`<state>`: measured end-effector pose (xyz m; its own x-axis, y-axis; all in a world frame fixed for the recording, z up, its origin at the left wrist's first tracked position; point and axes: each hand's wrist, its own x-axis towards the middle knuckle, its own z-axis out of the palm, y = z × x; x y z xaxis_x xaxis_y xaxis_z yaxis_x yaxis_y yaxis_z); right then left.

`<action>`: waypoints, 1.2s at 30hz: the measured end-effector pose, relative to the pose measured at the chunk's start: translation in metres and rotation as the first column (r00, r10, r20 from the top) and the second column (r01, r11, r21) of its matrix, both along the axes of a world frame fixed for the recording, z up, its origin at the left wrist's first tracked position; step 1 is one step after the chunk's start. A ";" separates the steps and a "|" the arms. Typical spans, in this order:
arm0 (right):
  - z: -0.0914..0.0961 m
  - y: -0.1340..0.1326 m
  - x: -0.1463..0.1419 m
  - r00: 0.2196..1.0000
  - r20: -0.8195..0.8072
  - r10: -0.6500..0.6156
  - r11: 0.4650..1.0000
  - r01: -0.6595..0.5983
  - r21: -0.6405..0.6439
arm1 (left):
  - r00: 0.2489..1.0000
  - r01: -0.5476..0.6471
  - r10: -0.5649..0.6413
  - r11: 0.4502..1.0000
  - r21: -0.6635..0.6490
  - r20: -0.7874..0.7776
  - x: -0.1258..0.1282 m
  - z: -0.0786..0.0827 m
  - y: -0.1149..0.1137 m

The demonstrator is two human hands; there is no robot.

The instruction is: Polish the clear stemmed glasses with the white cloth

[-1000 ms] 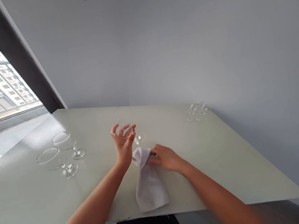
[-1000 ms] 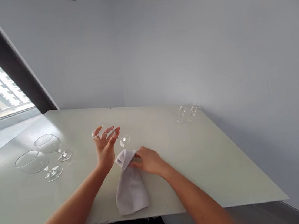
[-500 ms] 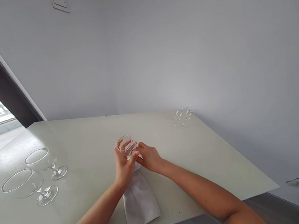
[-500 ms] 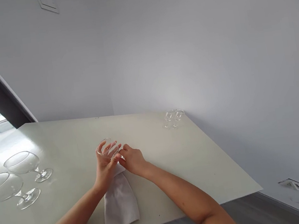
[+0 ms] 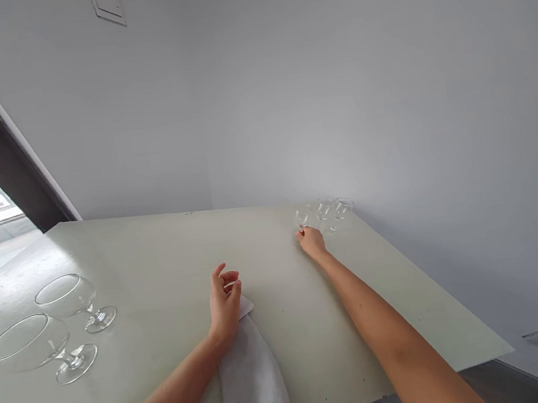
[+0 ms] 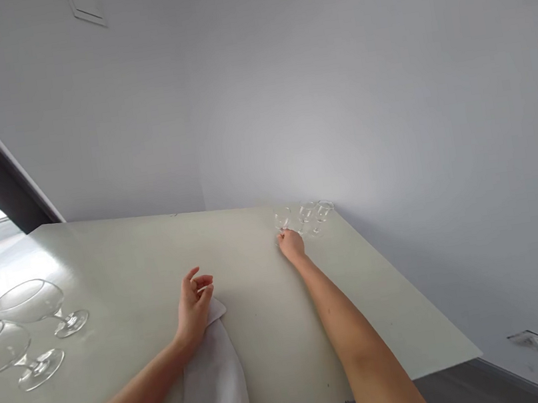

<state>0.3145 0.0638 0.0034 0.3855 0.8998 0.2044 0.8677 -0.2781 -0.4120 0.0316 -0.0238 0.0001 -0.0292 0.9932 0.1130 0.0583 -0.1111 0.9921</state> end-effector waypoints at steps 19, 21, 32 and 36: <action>0.000 -0.009 0.015 0.986 -0.137 -0.098 0.986 0.115 0.121 | 0.999 -0.052 0.052 0.999 0.005 0.008 0.003 -0.002 0.002; 0.008 -0.032 -0.009 0.988 -0.151 -0.026 0.988 0.049 0.146 | 0.998 -0.058 0.058 0.998 0.008 0.030 0.004 -0.005 0.003; 0.011 -0.154 -0.196 0.539 -0.062 0.840 0.540 -0.842 0.007 | 0.946 -0.324 0.232 0.696 0.641 0.226 -0.031 0.073 -0.036; 0.006 -0.131 -0.189 0.593 0.023 0.805 0.594 -0.803 -0.048 | 0.787 -0.614 0.461 0.517 0.596 0.410 -0.091 0.073 -0.054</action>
<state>0.1257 -0.0669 0.0089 -0.5049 0.8463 0.1702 0.7596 0.5292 -0.3780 -0.0591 -0.0776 0.0731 -0.6260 0.4180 0.6583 0.1769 -0.7461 0.6419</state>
